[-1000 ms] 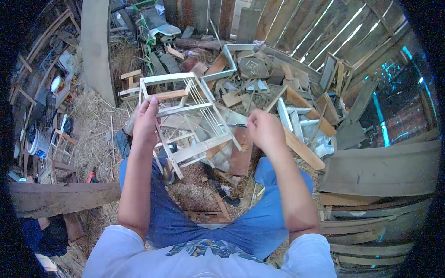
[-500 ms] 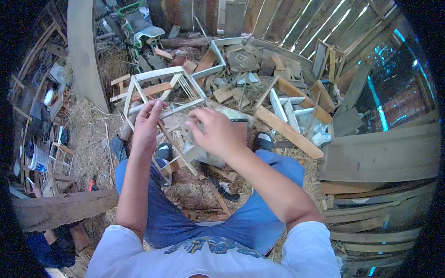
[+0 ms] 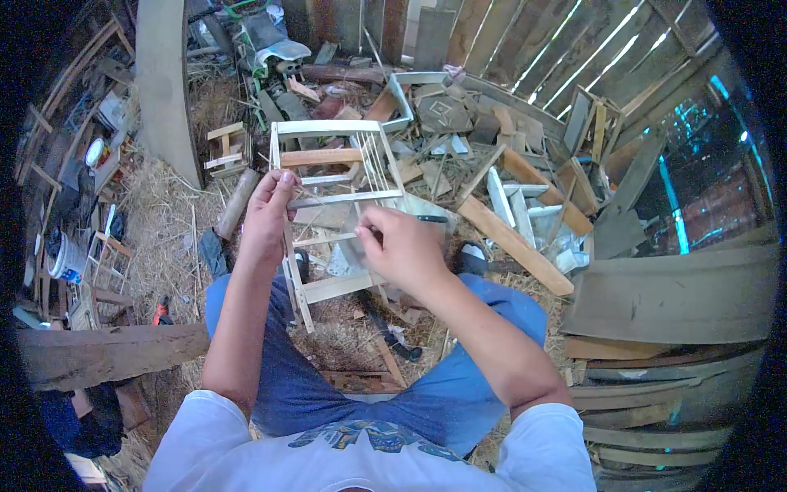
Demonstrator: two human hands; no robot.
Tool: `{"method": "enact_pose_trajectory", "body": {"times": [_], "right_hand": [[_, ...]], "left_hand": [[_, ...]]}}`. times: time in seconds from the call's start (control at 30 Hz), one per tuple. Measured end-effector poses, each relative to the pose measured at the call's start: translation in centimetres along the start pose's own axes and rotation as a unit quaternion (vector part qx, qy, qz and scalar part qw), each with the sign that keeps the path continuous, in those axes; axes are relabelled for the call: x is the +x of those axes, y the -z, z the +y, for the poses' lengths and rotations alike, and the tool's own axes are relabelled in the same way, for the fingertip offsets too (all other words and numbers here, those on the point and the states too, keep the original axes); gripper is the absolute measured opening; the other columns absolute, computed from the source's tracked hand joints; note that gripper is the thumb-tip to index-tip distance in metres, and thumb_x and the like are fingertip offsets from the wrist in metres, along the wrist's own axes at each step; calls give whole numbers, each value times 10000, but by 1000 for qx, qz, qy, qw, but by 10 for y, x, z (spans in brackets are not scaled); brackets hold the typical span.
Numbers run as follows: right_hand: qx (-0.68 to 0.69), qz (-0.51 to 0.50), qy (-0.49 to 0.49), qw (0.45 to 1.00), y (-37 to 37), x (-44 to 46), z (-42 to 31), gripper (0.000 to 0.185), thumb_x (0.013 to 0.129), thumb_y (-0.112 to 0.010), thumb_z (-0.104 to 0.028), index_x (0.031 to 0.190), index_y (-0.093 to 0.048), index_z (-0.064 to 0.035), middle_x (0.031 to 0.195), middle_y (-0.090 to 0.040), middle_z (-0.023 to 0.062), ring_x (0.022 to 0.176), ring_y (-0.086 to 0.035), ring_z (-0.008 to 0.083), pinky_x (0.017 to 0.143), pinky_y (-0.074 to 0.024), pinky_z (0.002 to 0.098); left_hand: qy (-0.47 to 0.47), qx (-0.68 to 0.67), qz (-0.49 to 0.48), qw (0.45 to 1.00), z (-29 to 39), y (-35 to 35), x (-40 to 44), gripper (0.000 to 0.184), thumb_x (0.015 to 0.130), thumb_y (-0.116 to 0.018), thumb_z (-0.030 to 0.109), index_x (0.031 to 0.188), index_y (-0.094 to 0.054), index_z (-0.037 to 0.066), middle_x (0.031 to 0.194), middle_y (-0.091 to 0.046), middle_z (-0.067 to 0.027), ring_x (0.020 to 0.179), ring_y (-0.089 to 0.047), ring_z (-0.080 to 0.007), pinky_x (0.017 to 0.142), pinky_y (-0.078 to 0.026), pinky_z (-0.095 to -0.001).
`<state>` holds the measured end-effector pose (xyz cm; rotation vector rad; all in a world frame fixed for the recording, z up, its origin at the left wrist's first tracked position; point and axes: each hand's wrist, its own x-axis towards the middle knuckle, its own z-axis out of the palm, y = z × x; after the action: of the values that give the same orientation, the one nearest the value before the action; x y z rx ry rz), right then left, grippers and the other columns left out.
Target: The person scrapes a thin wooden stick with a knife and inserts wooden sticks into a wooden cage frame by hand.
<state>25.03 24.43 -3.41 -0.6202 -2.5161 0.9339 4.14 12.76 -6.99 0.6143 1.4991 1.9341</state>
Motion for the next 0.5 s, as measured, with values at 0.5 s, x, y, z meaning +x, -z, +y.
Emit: {"method": "enact_pose_trajectory", "body": {"times": [0.5], "right_hand": [[6,31,-119,992,49,-5,23,161,941,-705,-192,935,-681,-33,788,-715,158,730,-714,332,664,-543,421]], "left_hand": [[-90,-45,166,981,18,61,24,191,1082,-628,303,1032,-691,130,855,-610,58,715,-494,-49,632,-389,-226]]}}
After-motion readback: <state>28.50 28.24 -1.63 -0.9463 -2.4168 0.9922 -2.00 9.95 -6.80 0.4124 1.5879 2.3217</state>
